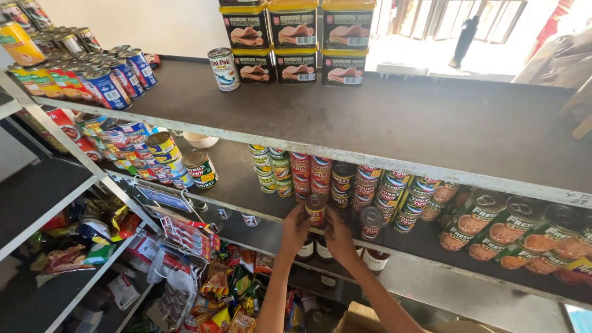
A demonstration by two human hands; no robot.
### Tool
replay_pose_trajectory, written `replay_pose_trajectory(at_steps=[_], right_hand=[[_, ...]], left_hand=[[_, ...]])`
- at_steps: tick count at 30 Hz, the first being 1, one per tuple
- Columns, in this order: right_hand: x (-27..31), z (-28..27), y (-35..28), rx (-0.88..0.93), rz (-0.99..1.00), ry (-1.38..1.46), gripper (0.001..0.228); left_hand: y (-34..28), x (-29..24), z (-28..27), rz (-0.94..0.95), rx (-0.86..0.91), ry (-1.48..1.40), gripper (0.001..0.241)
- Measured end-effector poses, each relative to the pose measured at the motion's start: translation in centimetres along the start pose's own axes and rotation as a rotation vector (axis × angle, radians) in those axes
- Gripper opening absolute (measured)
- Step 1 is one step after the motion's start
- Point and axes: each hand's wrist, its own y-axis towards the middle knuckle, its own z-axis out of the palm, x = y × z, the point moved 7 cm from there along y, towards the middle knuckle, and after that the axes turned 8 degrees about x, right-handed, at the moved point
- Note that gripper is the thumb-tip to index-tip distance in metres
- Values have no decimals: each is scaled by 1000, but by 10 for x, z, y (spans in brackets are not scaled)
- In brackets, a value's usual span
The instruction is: Organizing and stacking various canned food items on shelves in a grocery store.
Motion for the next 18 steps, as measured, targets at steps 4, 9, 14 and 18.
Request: replay_pose_trajectory(at_steps=[4,9,14,18], right_hand=[[-5,6,-1,33,26,104,77],[8,4,-5,75,201,-118,78],[59,-15,-16,39,52,-68,47],[173,-46,-16,68,-148,-129,19]], left_hand=[[-4,-6,0,7,3,26,51],[-10,-14,4,50,-45,5,48],[-16,-92,-1,113,-311,80,29],[3,-191,-3,253,-378,79,15]])
